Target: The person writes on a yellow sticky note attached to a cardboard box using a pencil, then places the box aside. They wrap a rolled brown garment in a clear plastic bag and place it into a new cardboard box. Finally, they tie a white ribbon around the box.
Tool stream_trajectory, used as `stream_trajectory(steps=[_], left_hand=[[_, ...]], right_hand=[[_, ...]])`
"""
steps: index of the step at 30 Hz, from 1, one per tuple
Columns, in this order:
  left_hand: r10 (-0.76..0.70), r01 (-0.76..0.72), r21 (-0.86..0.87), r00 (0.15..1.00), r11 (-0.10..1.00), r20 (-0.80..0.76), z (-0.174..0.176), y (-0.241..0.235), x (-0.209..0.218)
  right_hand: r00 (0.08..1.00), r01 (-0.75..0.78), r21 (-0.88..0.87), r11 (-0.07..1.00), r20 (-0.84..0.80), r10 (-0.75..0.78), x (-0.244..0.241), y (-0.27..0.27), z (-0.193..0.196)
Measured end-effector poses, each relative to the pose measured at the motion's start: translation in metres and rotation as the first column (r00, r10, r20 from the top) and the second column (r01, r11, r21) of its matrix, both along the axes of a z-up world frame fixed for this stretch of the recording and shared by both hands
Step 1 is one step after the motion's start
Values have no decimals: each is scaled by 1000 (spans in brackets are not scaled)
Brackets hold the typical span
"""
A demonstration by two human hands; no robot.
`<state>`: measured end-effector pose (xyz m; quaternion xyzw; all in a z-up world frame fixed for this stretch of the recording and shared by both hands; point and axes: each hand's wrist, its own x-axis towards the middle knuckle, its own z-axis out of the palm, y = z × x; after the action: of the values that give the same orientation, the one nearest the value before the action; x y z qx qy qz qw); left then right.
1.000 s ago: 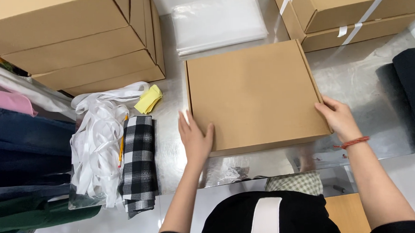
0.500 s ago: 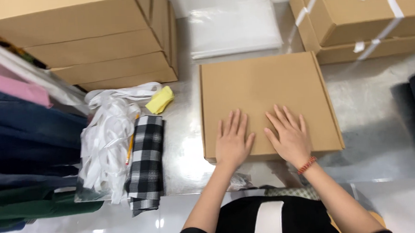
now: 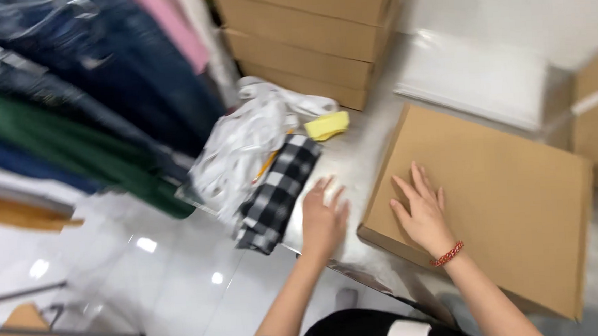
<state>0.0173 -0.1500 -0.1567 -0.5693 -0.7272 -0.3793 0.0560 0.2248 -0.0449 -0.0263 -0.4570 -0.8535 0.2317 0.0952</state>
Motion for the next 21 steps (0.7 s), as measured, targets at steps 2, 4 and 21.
stream_trajectory(steps=[2, 4, 21], left_hand=[[190, -189, -76, 982, 979, 3, 66, -26, -54], [361, -357, -149, 933, 922, 0, 97, -53, -97], [605, -535, -443, 796, 719, 21, 0, -4, -237]], right_hand=[[996, -94, 1, 996, -8, 94, -29, -3, 3], [985, -174, 4, 985, -14, 174, -50, -12, 1], [978, -202, 160, 966, 92, 189, -76, -11, -46]])
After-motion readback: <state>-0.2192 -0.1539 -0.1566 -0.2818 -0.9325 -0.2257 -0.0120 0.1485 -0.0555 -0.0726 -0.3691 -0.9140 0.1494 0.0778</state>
